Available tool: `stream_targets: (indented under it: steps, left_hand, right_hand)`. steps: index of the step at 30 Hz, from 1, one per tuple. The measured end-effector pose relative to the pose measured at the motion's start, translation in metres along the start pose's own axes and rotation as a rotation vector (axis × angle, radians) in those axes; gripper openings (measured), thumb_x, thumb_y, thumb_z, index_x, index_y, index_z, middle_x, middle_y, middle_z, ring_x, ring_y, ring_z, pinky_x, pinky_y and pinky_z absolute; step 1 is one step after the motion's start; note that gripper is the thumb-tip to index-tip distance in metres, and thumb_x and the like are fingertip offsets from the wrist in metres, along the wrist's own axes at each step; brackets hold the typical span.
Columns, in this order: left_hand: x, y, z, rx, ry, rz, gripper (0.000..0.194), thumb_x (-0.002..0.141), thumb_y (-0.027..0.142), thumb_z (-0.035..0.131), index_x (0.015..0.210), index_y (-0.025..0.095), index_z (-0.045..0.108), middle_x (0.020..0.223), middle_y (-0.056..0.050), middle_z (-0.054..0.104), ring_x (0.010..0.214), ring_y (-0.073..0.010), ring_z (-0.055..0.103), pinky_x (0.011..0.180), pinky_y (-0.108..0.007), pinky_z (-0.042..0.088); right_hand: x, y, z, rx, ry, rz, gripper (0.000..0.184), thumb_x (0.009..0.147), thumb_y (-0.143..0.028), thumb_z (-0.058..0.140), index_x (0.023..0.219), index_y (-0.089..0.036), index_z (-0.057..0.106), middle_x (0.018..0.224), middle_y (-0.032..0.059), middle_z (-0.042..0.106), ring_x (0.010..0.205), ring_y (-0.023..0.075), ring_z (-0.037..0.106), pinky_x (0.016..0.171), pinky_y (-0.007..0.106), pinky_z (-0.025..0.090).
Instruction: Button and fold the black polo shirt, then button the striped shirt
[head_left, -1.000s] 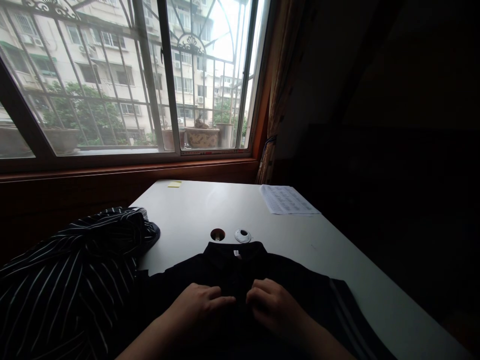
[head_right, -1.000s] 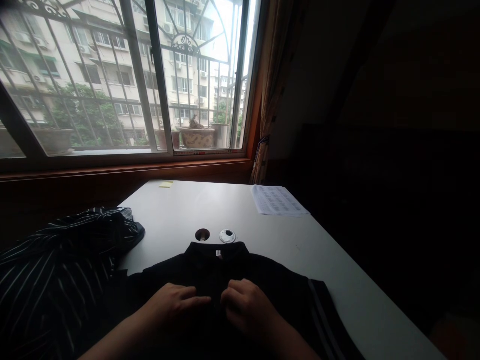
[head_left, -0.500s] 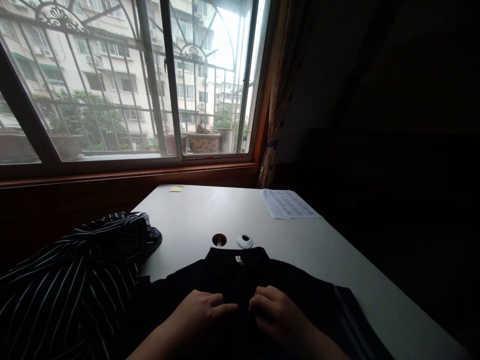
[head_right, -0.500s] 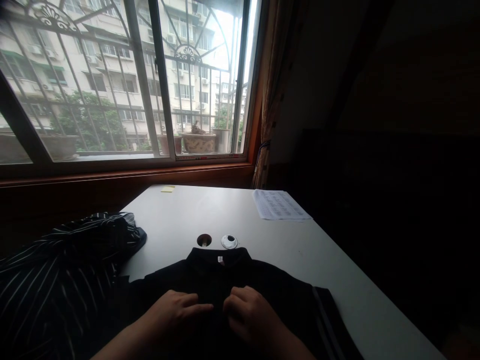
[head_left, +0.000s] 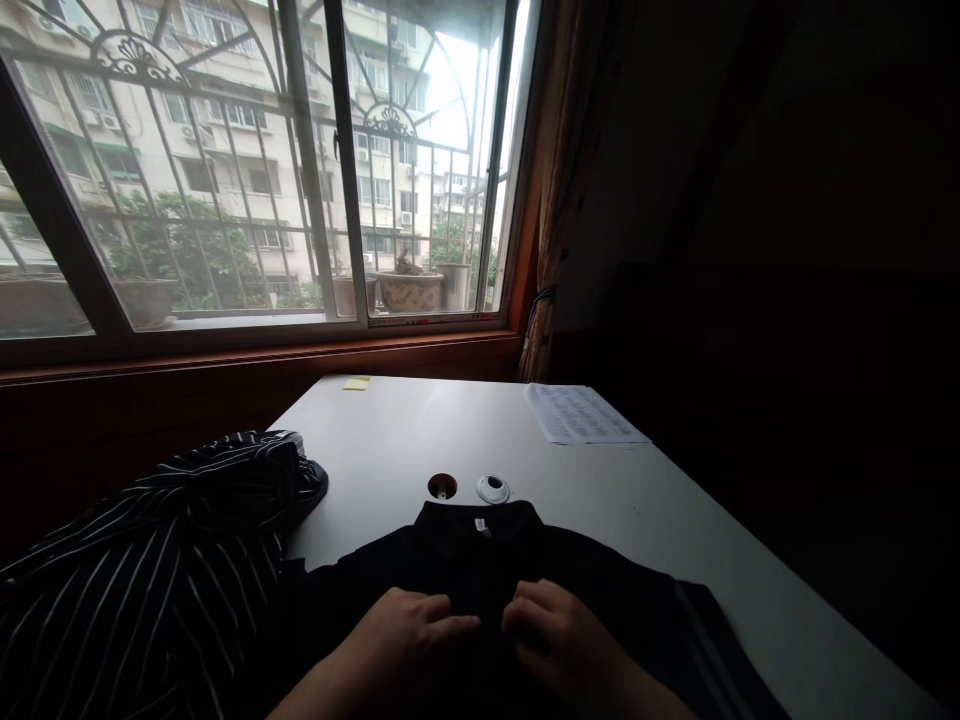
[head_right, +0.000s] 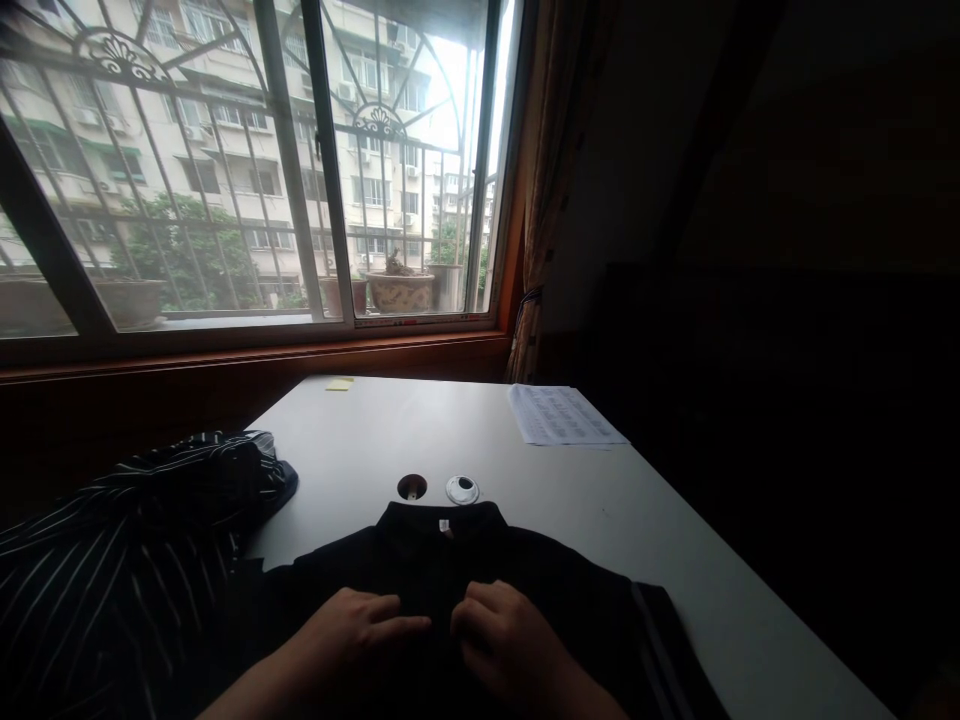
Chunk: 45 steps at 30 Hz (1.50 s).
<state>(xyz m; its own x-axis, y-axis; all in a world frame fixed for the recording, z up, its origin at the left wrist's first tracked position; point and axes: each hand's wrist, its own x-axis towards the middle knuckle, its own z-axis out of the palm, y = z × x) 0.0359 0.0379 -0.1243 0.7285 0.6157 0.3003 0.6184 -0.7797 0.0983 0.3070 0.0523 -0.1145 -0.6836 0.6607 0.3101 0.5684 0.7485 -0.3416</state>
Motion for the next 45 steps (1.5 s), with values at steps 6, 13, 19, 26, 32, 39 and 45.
stream_targets:
  steps: [6, 13, 19, 26, 32, 39, 45]
  left_hand:
    - [0.003, 0.001, -0.003, -0.001, 0.009, 0.004, 0.046, 0.085, 0.021, 0.061, 0.129, 0.033, 0.057, 0.077, 0.001, 0.064, 0.054, -0.0121, 0.056, 0.048, -0.021, 0.038]
    - [0.003, 0.004, -0.009, 0.0, -0.002, 0.0, 0.042, 0.088, 0.022, 0.058, 0.129, 0.032, 0.057, 0.078, 0.001, 0.065, 0.056, -0.0136, 0.059, 0.049, -0.022, 0.039]
    - [0.002, 0.001, -0.004, -0.01, 0.001, 0.006, 0.047, 0.086, 0.018, 0.059, 0.131, 0.032, 0.056, 0.081, 0.0, 0.065, 0.058, -0.0132, 0.06, 0.05, -0.022, 0.039]
    - [0.001, 0.0, -0.004, 0.002, -0.02, 0.024, 0.052, 0.085, 0.015, 0.059, 0.134, 0.032, 0.053, 0.082, 0.001, 0.065, 0.058, -0.0131, 0.059, 0.051, -0.022, 0.038]
    - [0.002, 0.003, -0.005, 0.017, -0.044, -0.005, 0.047, 0.089, 0.018, 0.058, 0.134, 0.033, 0.054, 0.085, 0.0, 0.066, 0.062, -0.0147, 0.062, 0.053, -0.022, 0.04]
    - [0.017, 0.016, -0.035, -0.029, -0.149, -0.064, 0.034, 0.091, 0.022, 0.058, 0.123, 0.033, 0.063, 0.085, 0.001, 0.067, 0.061, -0.0135, 0.062, 0.053, -0.021, 0.043]
    - [0.042, 0.015, -0.041, -0.128, -0.174, -0.031, 0.016, 0.093, 0.024, 0.057, 0.104, 0.025, 0.069, 0.096, -0.003, 0.066, 0.075, -0.0152, 0.065, 0.065, -0.023, 0.051]
  right_hand:
    - [-0.002, 0.002, 0.003, -0.004, 0.001, -0.003, 0.027, 0.075, -0.002, 0.057, 0.092, -0.023, 0.059, 0.088, -0.0002, 0.064, 0.078, 0.0158, 0.059, 0.069, 0.027, 0.04]
    - [-0.002, 0.002, 0.003, -0.018, -0.008, -0.006, 0.026, 0.077, -0.002, 0.058, 0.093, -0.023, 0.059, 0.089, -0.0004, 0.064, 0.079, 0.0154, 0.059, 0.069, 0.026, 0.04]
    - [-0.003, 0.001, 0.002, -0.003, 0.003, -0.006, 0.024, 0.078, -0.004, 0.059, 0.092, -0.023, 0.059, 0.09, -0.0002, 0.065, 0.079, 0.0156, 0.06, 0.07, 0.026, 0.042]
    - [-0.002, 0.001, 0.002, 0.044, 0.035, -0.024, 0.023, 0.076, -0.006, 0.061, 0.092, -0.023, 0.06, 0.09, -0.0002, 0.066, 0.079, 0.0156, 0.059, 0.073, 0.027, 0.042]
    - [-0.003, 0.002, 0.003, 0.024, 0.03, -0.015, 0.02, 0.078, -0.008, 0.062, 0.092, -0.022, 0.061, 0.088, -0.0003, 0.065, 0.078, 0.0155, 0.06, 0.072, 0.027, 0.042]
    - [-0.002, 0.001, 0.002, 0.058, 0.03, 0.008, 0.018, 0.076, -0.008, 0.063, 0.089, -0.021, 0.06, 0.088, 0.0, 0.064, 0.079, 0.0159, 0.06, 0.07, 0.027, 0.042]
    - [-0.001, 0.001, 0.002, 0.139, 0.041, 0.022, 0.019, 0.076, -0.006, 0.063, 0.086, -0.021, 0.059, 0.089, 0.0002, 0.065, 0.08, 0.0161, 0.061, 0.072, 0.026, 0.043]
